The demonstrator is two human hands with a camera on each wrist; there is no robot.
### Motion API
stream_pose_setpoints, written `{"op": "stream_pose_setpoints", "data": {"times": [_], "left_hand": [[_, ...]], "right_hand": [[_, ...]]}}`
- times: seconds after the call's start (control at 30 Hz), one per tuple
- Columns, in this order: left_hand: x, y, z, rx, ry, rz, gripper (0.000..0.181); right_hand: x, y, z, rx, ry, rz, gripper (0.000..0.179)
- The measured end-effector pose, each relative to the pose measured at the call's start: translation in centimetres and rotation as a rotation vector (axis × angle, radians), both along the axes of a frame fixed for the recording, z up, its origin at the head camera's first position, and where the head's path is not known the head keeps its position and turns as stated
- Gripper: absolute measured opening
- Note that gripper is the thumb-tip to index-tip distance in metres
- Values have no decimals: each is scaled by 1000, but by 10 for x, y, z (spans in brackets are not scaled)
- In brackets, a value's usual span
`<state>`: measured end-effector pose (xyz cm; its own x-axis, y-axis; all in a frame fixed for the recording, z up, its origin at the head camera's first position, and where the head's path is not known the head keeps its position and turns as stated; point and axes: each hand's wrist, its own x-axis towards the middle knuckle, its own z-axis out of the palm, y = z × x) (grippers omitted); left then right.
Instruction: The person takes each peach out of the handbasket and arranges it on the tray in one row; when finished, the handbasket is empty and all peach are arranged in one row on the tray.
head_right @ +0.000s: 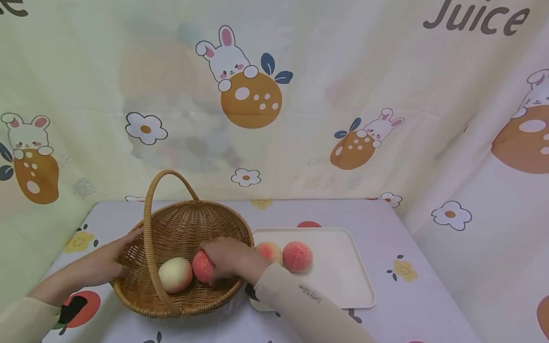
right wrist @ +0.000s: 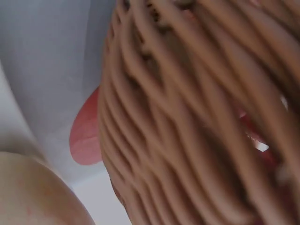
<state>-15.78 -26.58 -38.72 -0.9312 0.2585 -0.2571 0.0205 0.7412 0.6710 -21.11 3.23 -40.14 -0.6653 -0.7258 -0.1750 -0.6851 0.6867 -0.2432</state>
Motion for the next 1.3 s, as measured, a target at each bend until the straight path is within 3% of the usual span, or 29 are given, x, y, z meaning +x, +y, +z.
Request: {"op": "stream_pose_setpoints", "data": {"times": [0.1, 0.17, 0.43, 0.53, 0.67, 0.83, 1.07, 1.3], "left_hand": [[0, -1, -1, 4, 1, 2, 106], [1, -2, -2, 3, 2, 4, 105], [1, -3, -4, 9, 9, 7, 104], [1, -3, -4, 8, 15, 0, 104], [0, -2, -3, 6, 16, -8, 103], [-2, -2, -1, -4, 18, -11, 104], [-1, -4, -1, -3, 1, 0, 106], [0, -3, -4, 11, -2, -6, 106]], "right_hand": [[-2, 5, 7, -100, 11, -2, 72], [-5, 11, 15, -213, -34, -7, 73], [-16, 57, 39, -712, -452, -17, 70], [-18, 80, 43, -852, -511, 10, 68], [-20, 119, 41, -961, -490, 32, 68], [-27, 175, 36, -972, -390, -47, 69], [-37, 244, 8, -803, -274, -261, 64], [-35, 288, -33, -697, -306, -438, 65]]}}
